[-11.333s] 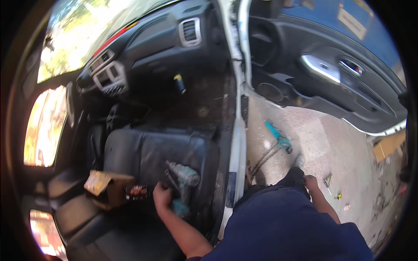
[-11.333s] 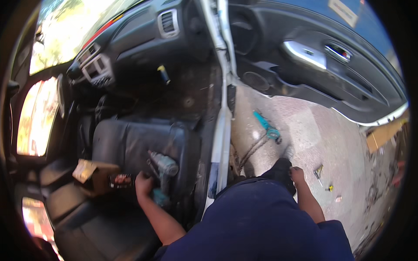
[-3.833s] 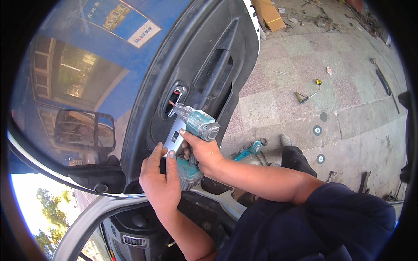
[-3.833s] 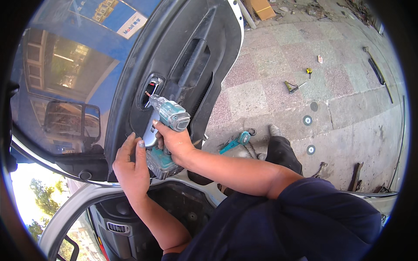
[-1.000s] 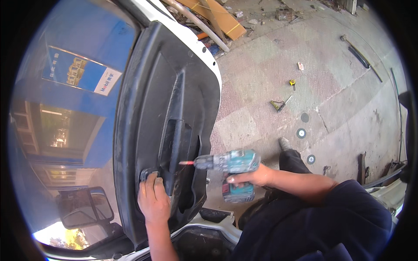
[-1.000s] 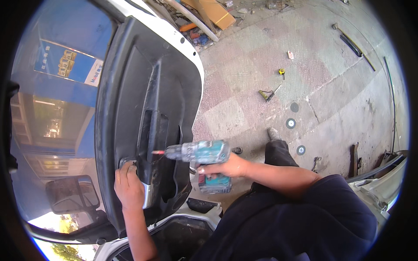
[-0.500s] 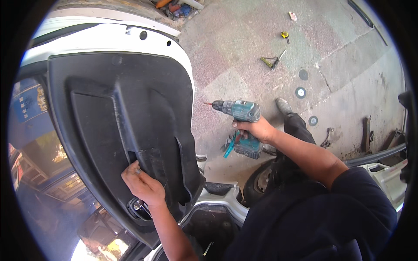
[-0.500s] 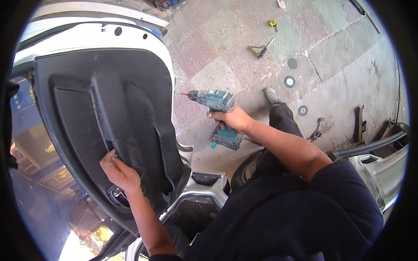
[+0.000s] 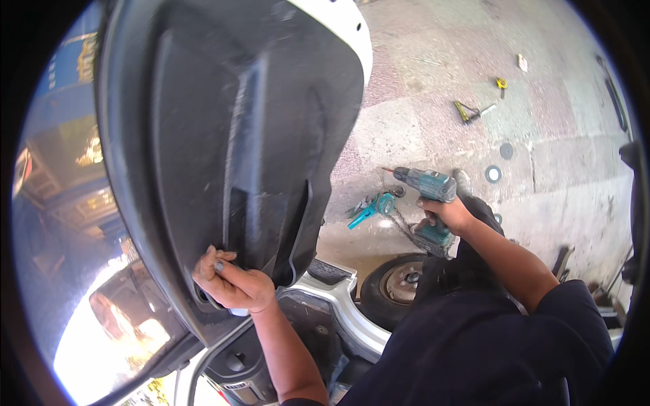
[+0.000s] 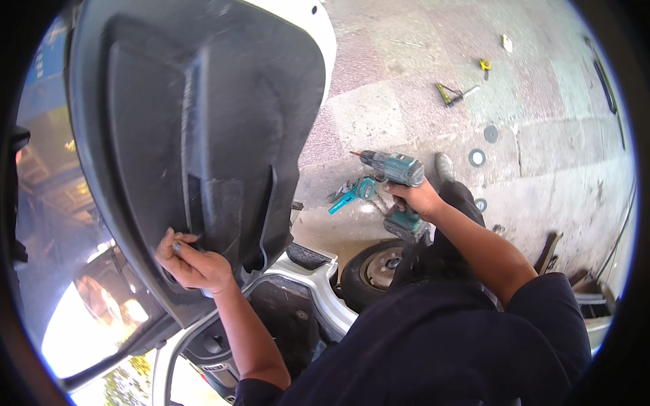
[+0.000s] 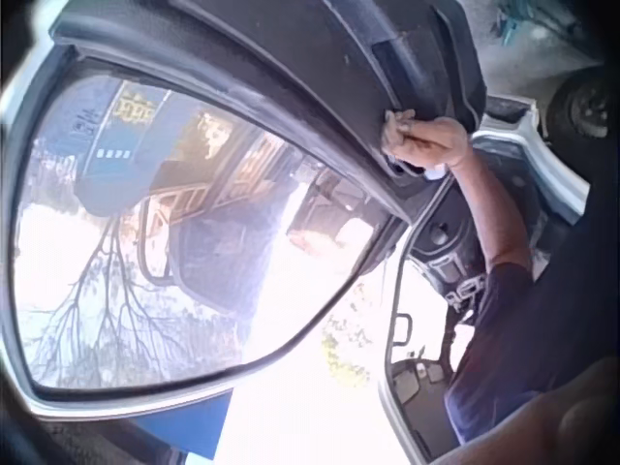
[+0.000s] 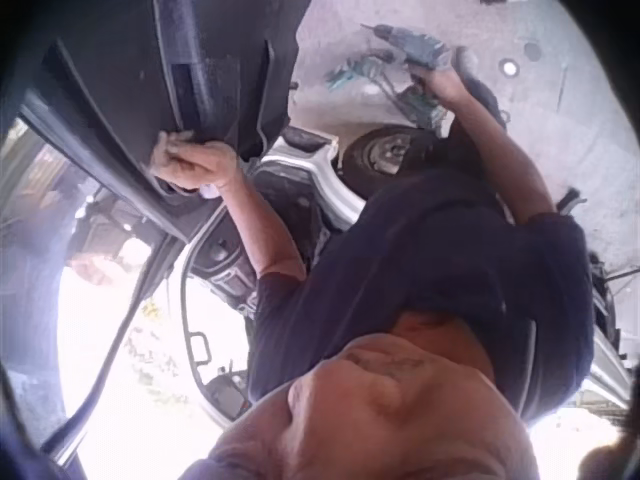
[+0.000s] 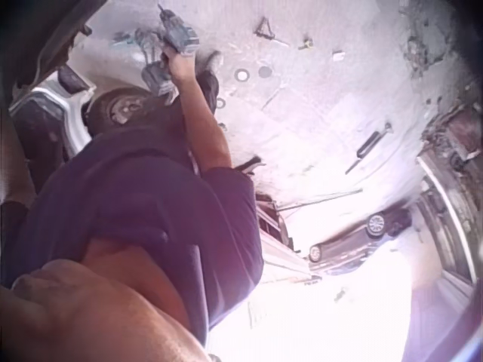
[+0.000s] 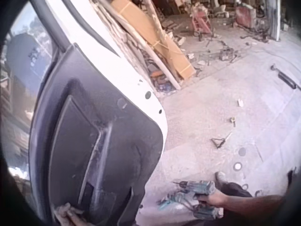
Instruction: The person installs a car door panel by aligning it with the door frame and securing it with screws using a power drill. They also attach a control panel and handle to the door panel.
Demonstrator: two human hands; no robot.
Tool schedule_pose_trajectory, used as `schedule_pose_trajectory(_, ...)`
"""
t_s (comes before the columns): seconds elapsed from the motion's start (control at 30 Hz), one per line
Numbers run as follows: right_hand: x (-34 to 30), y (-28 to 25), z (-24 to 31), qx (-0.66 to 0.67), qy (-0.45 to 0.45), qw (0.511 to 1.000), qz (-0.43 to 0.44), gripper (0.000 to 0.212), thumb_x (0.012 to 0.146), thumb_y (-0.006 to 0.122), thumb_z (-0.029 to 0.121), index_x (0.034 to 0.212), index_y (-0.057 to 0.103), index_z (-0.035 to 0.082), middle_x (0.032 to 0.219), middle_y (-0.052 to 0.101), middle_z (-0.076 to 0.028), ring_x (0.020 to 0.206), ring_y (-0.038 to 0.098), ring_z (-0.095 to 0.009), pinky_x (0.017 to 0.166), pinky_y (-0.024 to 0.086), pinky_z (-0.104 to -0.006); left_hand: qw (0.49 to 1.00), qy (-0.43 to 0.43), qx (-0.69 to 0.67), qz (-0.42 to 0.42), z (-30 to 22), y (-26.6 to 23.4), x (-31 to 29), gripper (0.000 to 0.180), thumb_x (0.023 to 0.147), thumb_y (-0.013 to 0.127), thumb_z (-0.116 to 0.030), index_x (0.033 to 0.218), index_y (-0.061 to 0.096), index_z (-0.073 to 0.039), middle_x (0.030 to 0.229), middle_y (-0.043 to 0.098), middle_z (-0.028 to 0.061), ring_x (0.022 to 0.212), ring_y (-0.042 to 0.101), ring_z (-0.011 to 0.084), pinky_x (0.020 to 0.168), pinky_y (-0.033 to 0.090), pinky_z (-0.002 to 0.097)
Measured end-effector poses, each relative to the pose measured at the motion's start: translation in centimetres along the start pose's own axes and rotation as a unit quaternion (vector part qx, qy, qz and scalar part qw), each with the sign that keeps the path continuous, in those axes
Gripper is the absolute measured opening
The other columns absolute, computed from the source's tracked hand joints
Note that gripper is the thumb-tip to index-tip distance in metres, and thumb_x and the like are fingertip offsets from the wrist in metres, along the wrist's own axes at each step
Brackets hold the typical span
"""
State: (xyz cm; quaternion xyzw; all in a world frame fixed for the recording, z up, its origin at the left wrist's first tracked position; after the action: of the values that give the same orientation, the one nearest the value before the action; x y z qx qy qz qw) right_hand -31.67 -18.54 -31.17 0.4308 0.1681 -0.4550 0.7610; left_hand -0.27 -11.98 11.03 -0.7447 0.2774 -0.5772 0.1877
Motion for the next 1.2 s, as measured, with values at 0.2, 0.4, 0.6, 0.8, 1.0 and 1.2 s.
schedule_pose_trajectory(0.2,0.0,-0.7,1.6,-0.066,0.001,0.998,-0.004,0.015,0.098,0.083,0.007,0.104,0.069,0.006,0.077,0.061,-0.002,0.059,0.057,-0.015,0.065,0.065,-0.0414,0.99,-0.097,0.099,-0.011,-0.5,-7.2,-7.7,0.033,0.102,0.05,0.011,0.123,0.074,0.005,0.103,0.062,0.0144,0.086,0.058,0.0246,0.08,0.05,0.0372)
schedule_pose_trajectory(0.4,-2.0,1.0,2.5,-0.087,0.0,0.996,-0.03,0.017,0.098,0.085,0.008,0.11,0.074,0.003,0.083,0.067,-0.004,0.063,0.06,-0.015,0.059,0.052,-0.0335,0.969,-0.218,0.116,0.009,1.2,-7.3,-13.8,0.027,0.102,0.055,0.008,0.123,0.071,0.003,0.104,0.062,0.017,0.094,0.06,0.0333,0.084,0.048,0.0433)
schedule_pose_trajectory(0.6,-5.4,3.6,0.3,-0.09,-0.026,0.995,-0.03,0.012,0.099,0.083,0.008,0.107,0.074,0.004,0.081,0.067,-0.004,0.062,0.062,-0.017,0.056,0.051,-0.0341,0.931,-0.349,0.055,-0.095,4.8,-6.1,-17.4,0.009,0.105,0.073,-0.008,0.109,0.069,-0.001,0.084,0.052,0.0041,0.078,0.051,0.0193,0.067,0.04,0.0376)
schedule_pose_trajectory(0.8,-7.6,3.6,-2.5,-0.081,-0.007,0.996,-0.042,0.014,0.099,0.083,0.012,0.098,0.07,0.008,0.078,0.066,-0.004,0.058,0.062,-0.017,0.056,0.052,-0.0348,0.642,-0.631,-0.373,-0.222,6.6,-1.4,-20.9,0.016,0.104,0.08,-0.016,0.094,0.07,-0.009,0.074,0.049,-0.0066,0.061,0.043,0.0072,0.054,0.034,0.0277)
schedule_pose_trajectory(1.0,-9.1,5.0,-1.8,-0.108,-0.005,0.993,-0.042,0.014,0.1,0.082,0.015,0.103,0.071,0.008,0.078,0.066,-0.004,0.059,0.061,-0.017,0.057,0.052,-0.0347,0.481,-0.651,-0.503,-0.303,6.9,-0.3,-22.9,0.013,0.106,0.083,-0.017,0.113,0.076,-0.009,0.078,0.046,-0.0081,0.07,0.048,0.0067,0.056,0.037,0.0259)
schedule_pose_trajectory(1.2,-8.8,5.2,-2.1,-0.123,0.004,0.991,-0.045,0.012,0.102,0.08,0.015,0.107,0.072,0.008,0.078,0.066,-0.004,0.06,0.061,-0.017,0.058,0.052,-0.0359,0.397,-0.633,-0.577,-0.33,4.7,1.1,-22.3,0.014,0.11,0.08,-0.019,0.119,0.077,-0.01,0.078,0.047,-0.0086,0.07,0.048,0.0058,0.056,0.039,0.0231)
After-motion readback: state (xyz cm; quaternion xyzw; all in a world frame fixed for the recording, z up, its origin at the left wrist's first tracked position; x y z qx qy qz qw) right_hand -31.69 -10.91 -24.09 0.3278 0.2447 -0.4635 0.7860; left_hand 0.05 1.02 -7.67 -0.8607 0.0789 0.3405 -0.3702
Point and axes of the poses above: each hand's wrist, its own x-axis towards the middle knuckle, its own y-axis out of the palm, z = x × y, the point moved 9 cm from there along x, towards the middle knuckle
